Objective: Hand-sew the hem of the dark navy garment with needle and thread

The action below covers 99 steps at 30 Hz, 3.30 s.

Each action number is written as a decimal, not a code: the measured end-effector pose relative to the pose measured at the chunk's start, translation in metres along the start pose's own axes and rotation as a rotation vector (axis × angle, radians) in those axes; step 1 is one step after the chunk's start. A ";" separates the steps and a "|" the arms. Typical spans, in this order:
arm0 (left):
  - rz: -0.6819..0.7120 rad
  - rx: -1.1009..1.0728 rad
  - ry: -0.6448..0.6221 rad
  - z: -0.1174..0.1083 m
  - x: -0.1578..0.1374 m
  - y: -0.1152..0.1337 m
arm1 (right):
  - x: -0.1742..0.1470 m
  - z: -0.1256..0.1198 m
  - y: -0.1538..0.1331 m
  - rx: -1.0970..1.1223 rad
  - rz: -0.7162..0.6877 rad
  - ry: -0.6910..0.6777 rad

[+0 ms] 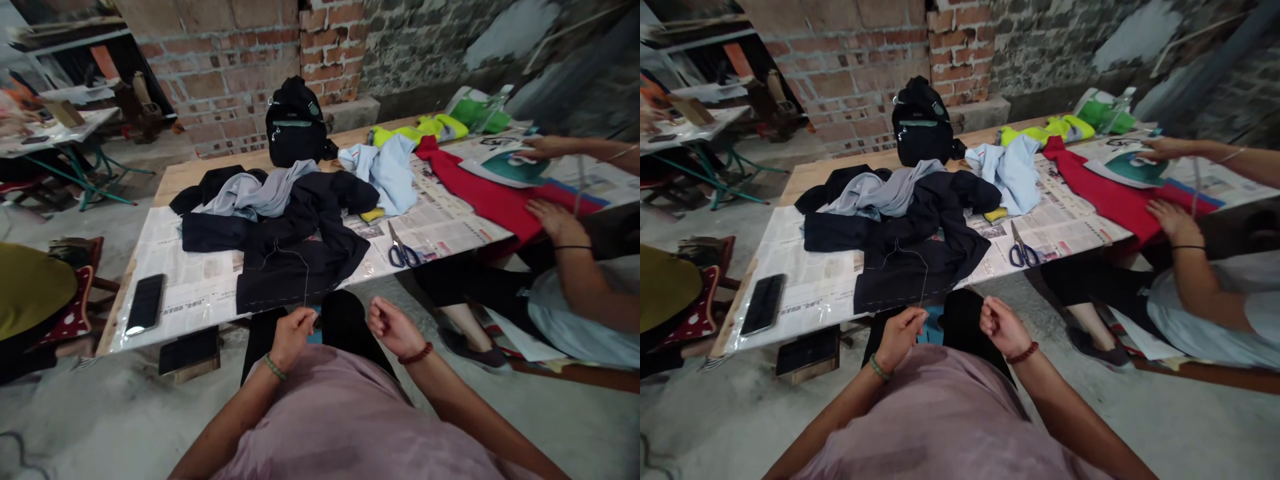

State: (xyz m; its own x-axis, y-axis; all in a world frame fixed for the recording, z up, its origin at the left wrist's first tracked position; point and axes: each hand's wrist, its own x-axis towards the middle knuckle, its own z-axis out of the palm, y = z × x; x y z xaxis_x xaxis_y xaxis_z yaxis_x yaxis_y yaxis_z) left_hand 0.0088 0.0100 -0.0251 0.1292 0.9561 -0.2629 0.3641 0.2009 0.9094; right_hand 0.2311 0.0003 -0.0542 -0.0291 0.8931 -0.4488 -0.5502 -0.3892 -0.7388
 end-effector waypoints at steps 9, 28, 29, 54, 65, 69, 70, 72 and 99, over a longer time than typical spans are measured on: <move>0.050 0.010 -0.083 0.007 0.004 0.001 | -0.008 0.053 0.015 -0.100 0.092 -0.253; -0.015 -0.030 -0.004 0.000 0.009 -0.004 | 0.003 0.015 -0.007 -0.314 0.206 -0.209; -0.027 -0.038 -0.005 0.000 0.009 -0.004 | 0.004 0.008 -0.010 -0.305 0.194 -0.190; 0.404 0.171 -0.412 0.008 -0.004 0.012 | -0.008 0.020 0.000 -0.161 0.067 -0.055; 0.222 0.100 -0.024 0.004 0.004 0.013 | -0.011 0.052 0.013 -0.112 0.207 -0.334; 0.101 0.016 -0.025 0.004 0.006 0.012 | -0.010 0.050 0.009 -0.053 0.192 -0.335; 0.087 0.005 -0.029 0.005 0.006 0.012 | -0.010 0.049 0.009 -0.044 0.193 -0.334; 0.071 -0.010 -0.025 0.004 0.007 0.010 | -0.010 0.048 0.009 -0.032 0.196 -0.339; 0.210 -0.197 -0.405 0.001 -0.002 0.031 | -0.030 0.059 0.001 -0.171 0.137 -0.387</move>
State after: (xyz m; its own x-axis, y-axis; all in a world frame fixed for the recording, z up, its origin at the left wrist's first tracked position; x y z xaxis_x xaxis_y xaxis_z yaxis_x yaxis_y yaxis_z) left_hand 0.0207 0.0144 0.0036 0.5430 0.8286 -0.1363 0.1160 0.0868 0.9895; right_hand 0.1823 -0.0136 -0.0124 -0.4201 0.8368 -0.3511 -0.3746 -0.5122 -0.7728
